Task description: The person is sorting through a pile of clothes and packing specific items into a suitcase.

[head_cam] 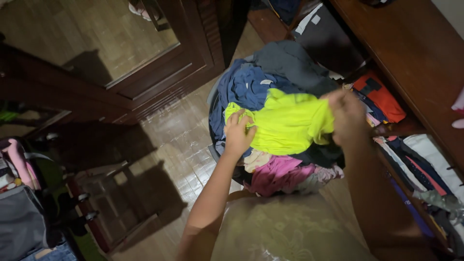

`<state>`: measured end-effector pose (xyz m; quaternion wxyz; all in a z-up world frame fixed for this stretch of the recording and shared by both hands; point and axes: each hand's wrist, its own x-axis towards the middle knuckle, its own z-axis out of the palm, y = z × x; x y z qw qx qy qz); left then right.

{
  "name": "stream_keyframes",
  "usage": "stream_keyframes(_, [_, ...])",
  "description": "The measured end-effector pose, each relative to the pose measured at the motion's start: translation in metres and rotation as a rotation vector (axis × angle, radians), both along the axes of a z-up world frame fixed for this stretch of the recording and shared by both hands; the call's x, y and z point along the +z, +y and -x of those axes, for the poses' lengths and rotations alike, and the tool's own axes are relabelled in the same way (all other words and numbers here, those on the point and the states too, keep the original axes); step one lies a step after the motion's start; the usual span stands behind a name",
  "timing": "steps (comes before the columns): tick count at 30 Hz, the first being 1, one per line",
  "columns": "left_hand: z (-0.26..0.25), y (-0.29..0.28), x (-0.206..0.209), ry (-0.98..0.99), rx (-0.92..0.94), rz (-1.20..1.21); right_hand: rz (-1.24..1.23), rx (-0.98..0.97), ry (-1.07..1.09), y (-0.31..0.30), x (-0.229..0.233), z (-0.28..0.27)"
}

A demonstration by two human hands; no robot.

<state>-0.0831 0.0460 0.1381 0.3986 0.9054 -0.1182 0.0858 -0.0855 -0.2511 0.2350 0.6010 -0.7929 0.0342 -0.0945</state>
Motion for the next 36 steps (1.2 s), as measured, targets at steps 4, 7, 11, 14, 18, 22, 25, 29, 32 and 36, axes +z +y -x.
stream_keyframes(4, [0.005,0.023,0.018,0.358,0.054,0.518,-0.478,-0.109,0.062,0.004,0.053,-0.019])
stream_keyframes(7, [0.022,0.058,0.09,-0.002,0.242,0.57,-0.325,-0.447,0.19,0.043,0.153,-0.021])
stream_keyframes(11, [0.053,0.112,0.163,-0.247,0.319,0.574,-0.176,0.156,-0.483,-0.005,0.127,-0.044])
stream_keyframes(14, [0.094,0.14,0.228,-0.544,0.388,0.429,0.018,0.121,-0.471,0.017,0.185,-0.025])
stream_keyframes(18, [0.139,0.177,0.292,-0.738,0.5,0.239,-0.47,0.517,-0.172,0.084,0.245,0.024])
stream_keyframes(22, [0.195,0.164,0.339,-0.893,0.654,-0.398,-0.909,0.874,0.083,0.15,0.235,0.051])
stream_keyframes(25, [0.247,0.119,0.277,-0.504,0.37,0.218,-0.937,0.986,0.051,0.217,0.238,0.077])
stream_keyframes(29, [0.292,0.079,0.293,-0.385,0.491,0.206,-0.964,1.074,0.172,0.27,0.228,0.106])
stream_keyframes(32, [0.295,0.107,0.248,-0.206,0.573,0.306,-0.934,1.135,0.227,0.286,0.229,0.116])
stream_keyframes(36, [0.312,0.136,0.246,0.06,0.403,0.996,-0.898,1.054,0.206,0.286,0.235,0.121])
